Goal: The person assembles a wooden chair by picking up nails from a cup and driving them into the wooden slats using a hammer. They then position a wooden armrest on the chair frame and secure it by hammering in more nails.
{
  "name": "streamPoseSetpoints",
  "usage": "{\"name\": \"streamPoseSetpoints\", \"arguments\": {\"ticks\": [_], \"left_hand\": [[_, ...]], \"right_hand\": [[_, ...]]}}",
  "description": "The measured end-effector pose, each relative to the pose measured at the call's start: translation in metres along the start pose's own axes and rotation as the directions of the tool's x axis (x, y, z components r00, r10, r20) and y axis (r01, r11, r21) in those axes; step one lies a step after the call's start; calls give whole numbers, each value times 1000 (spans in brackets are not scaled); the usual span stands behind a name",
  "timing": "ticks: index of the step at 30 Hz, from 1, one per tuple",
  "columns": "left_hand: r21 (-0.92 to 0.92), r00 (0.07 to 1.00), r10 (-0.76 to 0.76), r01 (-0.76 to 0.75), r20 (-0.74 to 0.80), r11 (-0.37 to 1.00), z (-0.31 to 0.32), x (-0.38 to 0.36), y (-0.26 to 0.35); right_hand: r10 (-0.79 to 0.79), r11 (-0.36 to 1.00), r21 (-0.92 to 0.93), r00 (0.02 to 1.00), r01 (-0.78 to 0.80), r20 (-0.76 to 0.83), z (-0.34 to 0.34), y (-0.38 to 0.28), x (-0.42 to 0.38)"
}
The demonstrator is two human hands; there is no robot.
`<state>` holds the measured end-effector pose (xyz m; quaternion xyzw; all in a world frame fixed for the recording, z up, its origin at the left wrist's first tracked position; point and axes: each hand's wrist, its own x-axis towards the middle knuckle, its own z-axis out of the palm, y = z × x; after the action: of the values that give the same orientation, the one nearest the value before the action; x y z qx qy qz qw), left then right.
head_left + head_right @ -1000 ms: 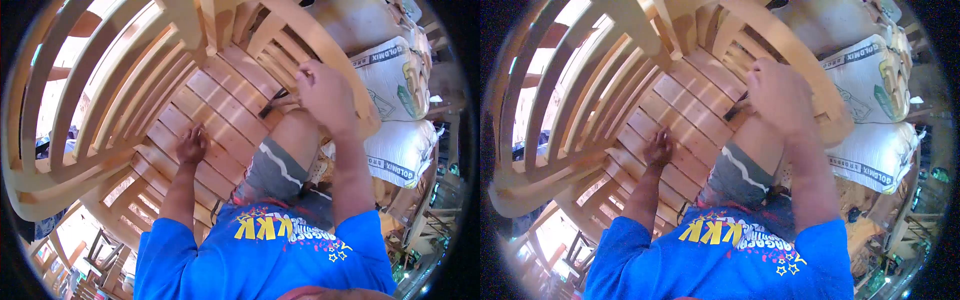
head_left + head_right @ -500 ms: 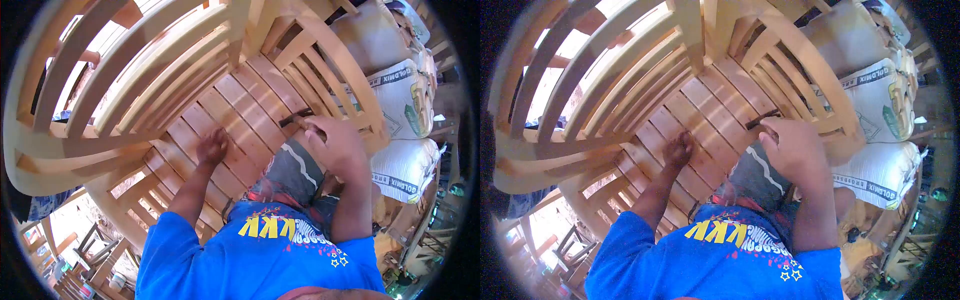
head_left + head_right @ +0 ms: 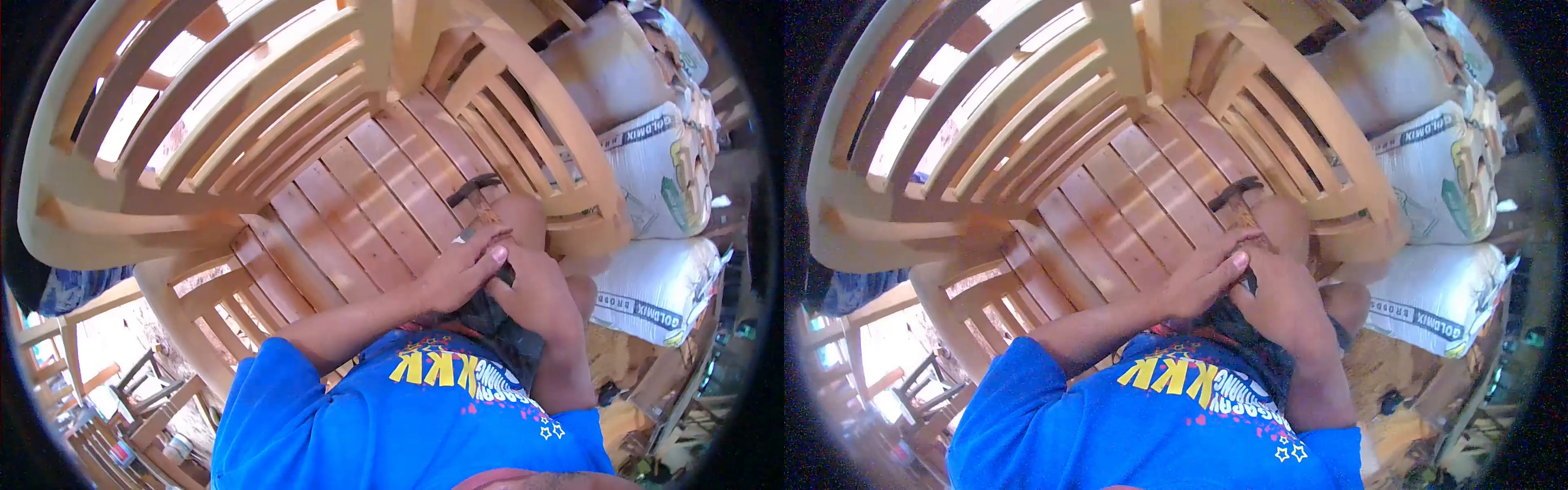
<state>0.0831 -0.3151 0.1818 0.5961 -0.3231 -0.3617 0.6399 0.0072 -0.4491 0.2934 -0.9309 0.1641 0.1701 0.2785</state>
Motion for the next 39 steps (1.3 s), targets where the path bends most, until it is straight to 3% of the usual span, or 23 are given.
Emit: {"name": "streamPoseSetpoints", "arguments": {"ticks": [3,6,9,16,22,25,28,31,37,39], "left_hand": [[-147,951,-250,277,181,949,0,6,21],[-309,957,-239,280,165,909,15,17,5],[-312,931,-266,337,250,888,17,26,-8],[-400,928,-276,358,249,844,25,24,-6],[-252,956,-230,271,181,929,4,15,-12],[-281,946,-219,283,238,917,-2,15,-27],[-252,898,-302,388,320,886,-13,8,-32],[-456,917,-216,359,337,814,-19,4,-39],[-485,932,-304,362,197,796,-18,-2,-15],[-544,937,-325,340,129,767,-12,-2,-21]], "right_hand": [[24,999,40,999,-22,-36,4,13,-8],[18,998,63,998,-14,-68,0,21,-10],[1,996,89,995,8,-96,-4,26,-10],[-17,994,107,991,31,-135,-4,29,-13],[-59,984,157,981,89,-184,5,21,-10],[19,979,204,988,14,-155,4,18,-7],[29,987,160,988,-4,-155,-4,13,0],[16,993,115,986,3,-165,-7,15,7],[62,985,169,988,-37,-142,-3,10,6],[10,993,119,966,21,-257,15,9,4]]}}
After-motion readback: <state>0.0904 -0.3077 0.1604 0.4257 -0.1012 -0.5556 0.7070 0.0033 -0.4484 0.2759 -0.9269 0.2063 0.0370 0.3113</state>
